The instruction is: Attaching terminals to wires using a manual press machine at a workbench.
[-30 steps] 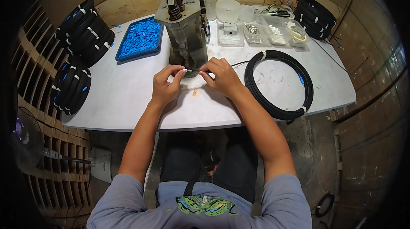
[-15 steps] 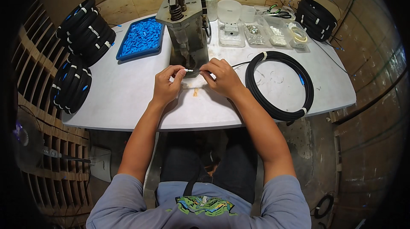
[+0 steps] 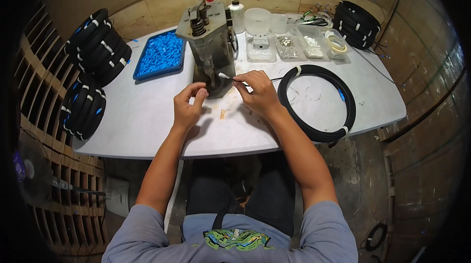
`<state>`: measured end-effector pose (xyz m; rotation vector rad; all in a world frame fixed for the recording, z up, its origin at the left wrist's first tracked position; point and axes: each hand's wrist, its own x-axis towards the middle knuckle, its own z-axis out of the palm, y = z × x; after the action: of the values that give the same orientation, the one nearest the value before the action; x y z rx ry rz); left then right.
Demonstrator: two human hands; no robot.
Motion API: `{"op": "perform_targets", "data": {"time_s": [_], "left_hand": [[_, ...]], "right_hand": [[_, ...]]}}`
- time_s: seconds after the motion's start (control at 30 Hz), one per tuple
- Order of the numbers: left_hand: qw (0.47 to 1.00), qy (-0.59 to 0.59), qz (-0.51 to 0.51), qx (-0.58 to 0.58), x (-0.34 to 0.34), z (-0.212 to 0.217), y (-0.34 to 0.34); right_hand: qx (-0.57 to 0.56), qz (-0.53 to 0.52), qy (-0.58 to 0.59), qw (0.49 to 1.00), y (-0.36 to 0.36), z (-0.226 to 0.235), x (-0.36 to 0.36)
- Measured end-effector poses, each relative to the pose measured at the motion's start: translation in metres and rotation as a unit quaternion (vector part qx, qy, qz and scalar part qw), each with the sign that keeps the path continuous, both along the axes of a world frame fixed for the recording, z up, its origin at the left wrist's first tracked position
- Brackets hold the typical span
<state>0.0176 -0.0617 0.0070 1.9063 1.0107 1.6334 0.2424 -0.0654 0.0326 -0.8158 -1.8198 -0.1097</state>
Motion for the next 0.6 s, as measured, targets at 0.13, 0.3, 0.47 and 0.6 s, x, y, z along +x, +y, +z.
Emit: {"op": "perform_targets", "data": {"time_s": [0.13,0.3,0.47,0.6], "left_hand": [[0.998,0.063,-0.02,-0.019,0.004,0.006,-0.006],[0.99,0.088,-0.108,-0.01,0.035,0.032,-0.005],[0.985,0.096,-0.14,0.028,0.093,0.069,0.007],[0.988,0.055,-0.142,0.019,0.138,0.082,0.034]], "right_hand": [[-0.099,-0.064,0.158,0.98,-0.004,0.014,0.013],[-0.207,0.045,0.333,0.919,0.01,0.036,0.05],[-0.221,0.055,0.333,0.915,0.025,0.062,0.081],[-0.269,0.099,0.329,0.9,0.039,0.074,0.099]]}}
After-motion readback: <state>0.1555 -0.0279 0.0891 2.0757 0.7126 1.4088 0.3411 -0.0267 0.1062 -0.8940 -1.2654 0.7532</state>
